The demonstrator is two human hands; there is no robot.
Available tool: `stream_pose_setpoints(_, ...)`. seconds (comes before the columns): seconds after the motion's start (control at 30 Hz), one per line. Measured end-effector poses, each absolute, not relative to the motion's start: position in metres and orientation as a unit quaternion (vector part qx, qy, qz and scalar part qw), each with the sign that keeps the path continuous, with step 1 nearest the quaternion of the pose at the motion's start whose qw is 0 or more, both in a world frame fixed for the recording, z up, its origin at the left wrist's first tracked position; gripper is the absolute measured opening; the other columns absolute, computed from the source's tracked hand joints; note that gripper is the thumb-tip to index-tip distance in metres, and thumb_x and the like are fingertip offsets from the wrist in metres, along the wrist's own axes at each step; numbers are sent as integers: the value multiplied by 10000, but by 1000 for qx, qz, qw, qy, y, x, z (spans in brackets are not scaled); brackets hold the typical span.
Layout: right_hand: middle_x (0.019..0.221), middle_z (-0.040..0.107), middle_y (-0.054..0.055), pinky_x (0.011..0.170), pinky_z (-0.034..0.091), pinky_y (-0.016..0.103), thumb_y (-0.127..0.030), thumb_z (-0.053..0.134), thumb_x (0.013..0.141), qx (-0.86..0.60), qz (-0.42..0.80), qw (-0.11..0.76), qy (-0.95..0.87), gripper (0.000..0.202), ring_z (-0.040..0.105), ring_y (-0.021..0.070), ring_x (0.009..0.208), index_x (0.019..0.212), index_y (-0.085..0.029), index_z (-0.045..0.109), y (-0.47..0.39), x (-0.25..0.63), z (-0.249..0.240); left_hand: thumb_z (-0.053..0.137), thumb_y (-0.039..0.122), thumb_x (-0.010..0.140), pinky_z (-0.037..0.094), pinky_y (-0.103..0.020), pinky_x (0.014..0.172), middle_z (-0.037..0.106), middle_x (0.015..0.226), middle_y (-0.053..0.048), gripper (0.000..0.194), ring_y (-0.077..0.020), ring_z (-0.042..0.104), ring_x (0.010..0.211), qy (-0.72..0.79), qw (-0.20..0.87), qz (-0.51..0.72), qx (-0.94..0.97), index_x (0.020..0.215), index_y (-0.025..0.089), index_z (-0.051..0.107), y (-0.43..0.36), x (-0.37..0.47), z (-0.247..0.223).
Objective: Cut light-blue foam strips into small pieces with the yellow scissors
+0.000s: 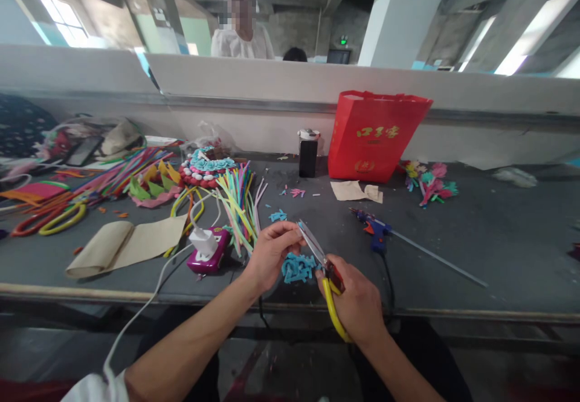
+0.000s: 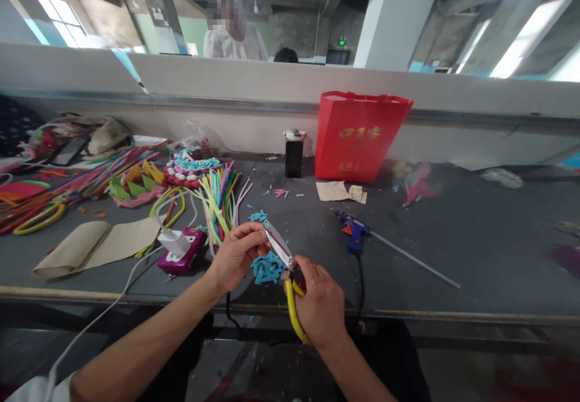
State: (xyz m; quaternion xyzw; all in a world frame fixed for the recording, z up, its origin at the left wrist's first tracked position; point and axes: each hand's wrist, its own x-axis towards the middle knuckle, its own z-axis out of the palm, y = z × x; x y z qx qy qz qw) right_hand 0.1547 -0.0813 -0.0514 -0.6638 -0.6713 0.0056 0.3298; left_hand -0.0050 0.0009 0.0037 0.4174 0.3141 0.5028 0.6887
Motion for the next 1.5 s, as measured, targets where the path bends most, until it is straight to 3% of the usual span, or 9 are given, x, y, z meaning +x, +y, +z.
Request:
stream_pose_setpoints(0.6,742,712,4,605,408,235,-280,497,888,-656,3,328,-680,235,659,162,637,1041,-229,668,-87,160,-56,748,224,690,361,-209,522,635,586,1,119,-69,471,492,328,678,487,442,670,147,660,0,-5,3)
stream_pose_setpoints(0.93,811,708,5,629,399,248,-387,556,885,-675,10,315,-667,219,665,188,725,1038,-254,639,-88,157,-52,734,215,701,363,-214,534,634,597,2,102,-71,471,501,318,681,488,443,685,151,656,1,-6,2)
stream_pose_setpoints(1.5,694,686,-22,562,377,223,-249,520,856,-656,-18,324,-682,215,629,135,580,1008,-248,672,-88,161,-56,733,205,685,357,-218,537,624,587,4,92,-72,466,502,321,675,485,454,663,151,661,1,-6,2)
